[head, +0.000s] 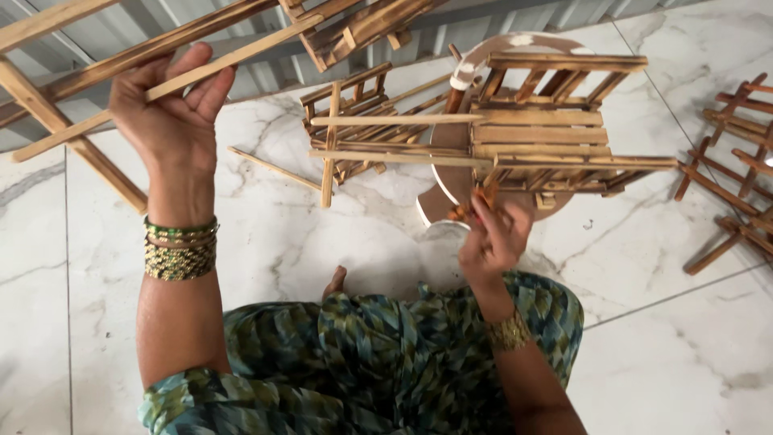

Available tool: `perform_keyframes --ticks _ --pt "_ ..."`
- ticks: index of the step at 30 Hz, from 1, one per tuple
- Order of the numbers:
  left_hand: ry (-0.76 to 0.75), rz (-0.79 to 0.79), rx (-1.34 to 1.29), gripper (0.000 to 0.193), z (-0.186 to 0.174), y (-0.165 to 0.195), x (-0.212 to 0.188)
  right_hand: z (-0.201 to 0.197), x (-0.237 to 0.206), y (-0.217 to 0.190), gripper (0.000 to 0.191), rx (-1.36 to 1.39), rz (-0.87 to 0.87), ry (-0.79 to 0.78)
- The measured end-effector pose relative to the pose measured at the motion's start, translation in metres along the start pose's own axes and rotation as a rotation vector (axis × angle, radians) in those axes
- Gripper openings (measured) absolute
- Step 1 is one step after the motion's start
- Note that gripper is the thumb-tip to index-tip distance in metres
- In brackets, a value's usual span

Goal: The person sits on the floor assembling small wooden chair frames. They hold a piece of adhesive in one hand, apply it to the joints of the wooden frame, and press and fit the wooden slats and legs together, repositioning the frame as they work.

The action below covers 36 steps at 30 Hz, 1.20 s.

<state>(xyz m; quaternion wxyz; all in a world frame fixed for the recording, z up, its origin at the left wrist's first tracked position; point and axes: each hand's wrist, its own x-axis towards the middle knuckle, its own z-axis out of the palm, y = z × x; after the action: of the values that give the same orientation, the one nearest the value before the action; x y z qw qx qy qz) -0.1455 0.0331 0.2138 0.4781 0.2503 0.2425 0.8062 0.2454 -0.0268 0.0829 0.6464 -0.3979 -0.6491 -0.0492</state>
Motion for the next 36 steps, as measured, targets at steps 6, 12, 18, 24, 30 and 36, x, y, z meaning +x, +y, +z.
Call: perform_keyframes --ticks 6,12,18,24,30,36 --pt "-0.084 -0.086 0.023 0.040 0.002 0.012 -0.031 0.035 0.101 -0.055 0.035 0.063 -0.197 -0.074" --pt "-0.086 -0.156 0.095 0.043 -0.011 0.019 -0.047 0.040 0.121 -0.049 0.027 -0.124 -0.581 -0.127" --pt "-0.079 -0.166 0.026 0.045 -0.010 0.034 -0.058 0.009 0.111 -0.006 0.054 -0.162 -0.681 -0.263" --pt "-0.289 0.018 0.202 0.078 0.002 0.043 -0.077 0.011 0.103 -0.027 0.054 -0.203 -0.793 -0.228" --pt "-0.187 0.435 0.560 0.070 0.017 -0.032 -0.100 0.013 0.114 -0.053 0.055 -0.165 -0.829 -0.104" --pt "-0.361 -0.006 -0.016 0.082 0.003 -0.031 -0.139 0.032 0.066 -0.084 0.060 -0.042 -0.856 -0.157"
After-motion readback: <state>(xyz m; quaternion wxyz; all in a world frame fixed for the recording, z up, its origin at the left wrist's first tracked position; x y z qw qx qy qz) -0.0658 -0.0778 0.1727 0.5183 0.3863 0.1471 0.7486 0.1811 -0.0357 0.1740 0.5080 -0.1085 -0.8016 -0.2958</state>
